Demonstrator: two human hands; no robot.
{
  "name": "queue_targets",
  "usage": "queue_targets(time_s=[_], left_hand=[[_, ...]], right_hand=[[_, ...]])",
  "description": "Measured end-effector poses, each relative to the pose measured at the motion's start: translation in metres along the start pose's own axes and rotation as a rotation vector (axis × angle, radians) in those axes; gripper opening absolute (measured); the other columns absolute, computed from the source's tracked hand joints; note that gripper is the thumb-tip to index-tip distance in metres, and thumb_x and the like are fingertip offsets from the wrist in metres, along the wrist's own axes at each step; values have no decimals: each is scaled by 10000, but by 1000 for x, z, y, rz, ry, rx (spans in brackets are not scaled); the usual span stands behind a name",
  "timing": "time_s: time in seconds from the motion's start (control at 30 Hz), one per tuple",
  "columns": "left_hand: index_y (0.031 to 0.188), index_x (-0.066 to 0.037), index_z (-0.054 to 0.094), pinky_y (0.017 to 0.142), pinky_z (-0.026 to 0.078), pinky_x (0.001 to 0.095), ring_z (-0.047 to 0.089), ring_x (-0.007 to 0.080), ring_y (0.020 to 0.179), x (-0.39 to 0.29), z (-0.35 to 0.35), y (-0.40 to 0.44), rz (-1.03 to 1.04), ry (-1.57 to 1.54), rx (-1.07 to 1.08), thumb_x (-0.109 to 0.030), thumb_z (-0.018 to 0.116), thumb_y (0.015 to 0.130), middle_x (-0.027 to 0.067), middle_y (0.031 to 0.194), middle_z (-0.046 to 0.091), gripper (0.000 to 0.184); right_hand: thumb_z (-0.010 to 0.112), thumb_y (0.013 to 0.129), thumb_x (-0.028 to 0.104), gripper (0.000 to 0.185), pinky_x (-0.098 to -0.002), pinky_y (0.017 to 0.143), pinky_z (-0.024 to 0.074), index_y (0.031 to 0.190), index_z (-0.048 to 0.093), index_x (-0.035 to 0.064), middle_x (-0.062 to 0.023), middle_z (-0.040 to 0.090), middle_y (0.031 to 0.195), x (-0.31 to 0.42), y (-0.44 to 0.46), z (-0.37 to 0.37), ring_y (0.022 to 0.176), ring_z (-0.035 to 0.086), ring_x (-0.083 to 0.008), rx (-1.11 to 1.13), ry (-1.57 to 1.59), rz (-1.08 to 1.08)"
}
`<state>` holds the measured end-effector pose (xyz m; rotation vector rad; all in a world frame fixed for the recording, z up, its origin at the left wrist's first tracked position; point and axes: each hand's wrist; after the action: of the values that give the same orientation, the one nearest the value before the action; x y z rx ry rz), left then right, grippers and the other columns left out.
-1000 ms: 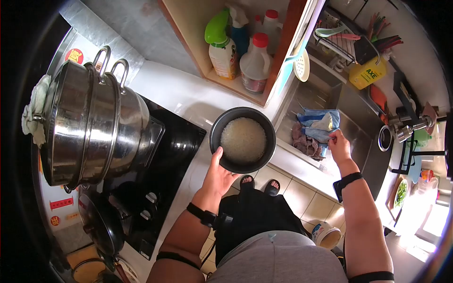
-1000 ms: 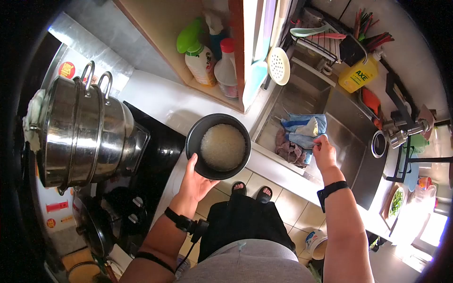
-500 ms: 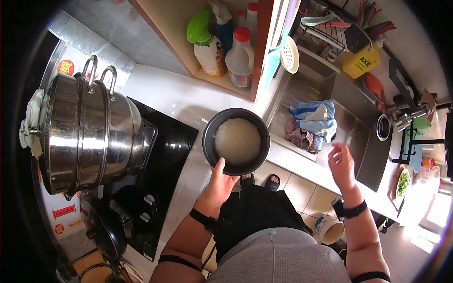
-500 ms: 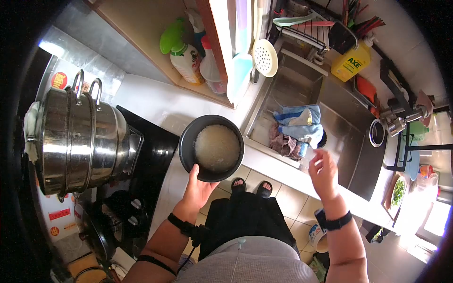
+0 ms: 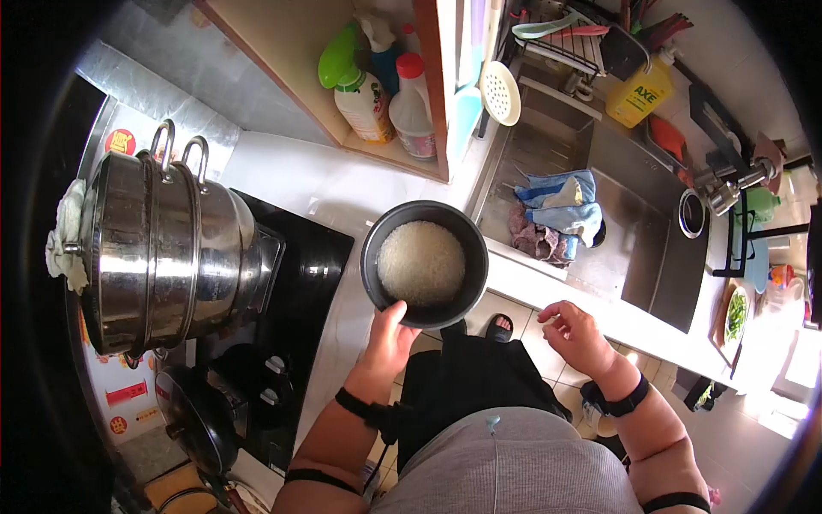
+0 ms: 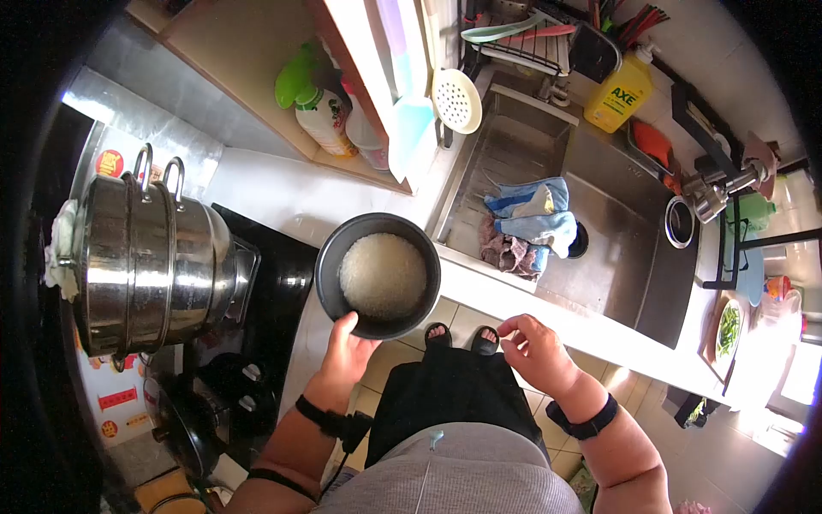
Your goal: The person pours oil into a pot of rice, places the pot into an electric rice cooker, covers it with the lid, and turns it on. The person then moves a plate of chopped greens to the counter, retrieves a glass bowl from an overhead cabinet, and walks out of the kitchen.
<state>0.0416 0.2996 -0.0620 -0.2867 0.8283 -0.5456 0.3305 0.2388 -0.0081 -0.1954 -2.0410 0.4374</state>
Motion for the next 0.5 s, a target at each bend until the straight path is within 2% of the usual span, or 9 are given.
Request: queue_targets(time_s=[0.1, 0.17, 0.23, 0.3, 0.43, 0.5], left_hand=[[1321, -34, 310, 1032, 291, 434, 381, 260, 1225, 4, 17, -22, 64, 20, 35, -230, 457, 847, 115, 1324, 394, 534], [1331, -31, 295, 1033, 288, 437, 368, 261, 1236, 4, 35, -31, 102, 27, 38, -207, 455, 841, 117, 1334, 380, 544], [1344, -28, 269, 1035, 280, 438, 350, 266, 1248, 3, 52, -38, 144, 102, 84, -179, 465, 822, 121, 1349, 355, 577], [1342, -25, 268, 1034, 279, 430, 352, 263, 1247, 8, 59, -40, 139, 104, 104, -169, 485, 806, 120, 1346, 358, 596], [1332, -18, 280, 1032, 280, 419, 363, 262, 1236, 19, 71, -43, 95, 99, 174, -140, 492, 791, 118, 1330, 374, 593], [1327, -13, 288, 1029, 282, 415, 368, 260, 1231, 21, 79, -45, 87, 95, 196, -126, 497, 785, 115, 1323, 381, 591]], right_hand=[[570, 790, 60, 156, -267, 657, 497, 940, 567, 17, -89, 594, 849, 10, -1, 4, 743, 594, -154, 6, 117, -32], [573, 805, 86, 168, -277, 672, 498, 956, 562, 14, -100, 589, 902, 22, -4, 5, 796, 592, -166, 13, 140, -40], [572, 815, 106, 188, -284, 679, 500, 975, 556, 11, -119, 570, 967, 28, -7, 5, 862, 581, -185, 13, 242, -134], [550, 839, 137, 193, -290, 688, 489, 974, 547, -1, -120, 548, 1001, 30, -12, 0, 871, 560, -181, 4, 278, -140], [509, 868, 161, 206, -281, 686, 457, 939, 531, -31, -94, 542, 936, 31, -22, -8, 773, 515, -140, -27, 463, -110], [518, 862, 141, 181, -258, 647, 440, 927, 534, -27, -53, 543, 835, 31, -28, -12, 726, 495, -103, -50, 561, -49]])
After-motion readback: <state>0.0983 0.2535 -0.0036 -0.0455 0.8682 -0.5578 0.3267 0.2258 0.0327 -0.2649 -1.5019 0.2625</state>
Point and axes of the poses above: each hand's wrist, its own y-axis towards the middle knuckle, its own z-axis out of the palm, x = y × z
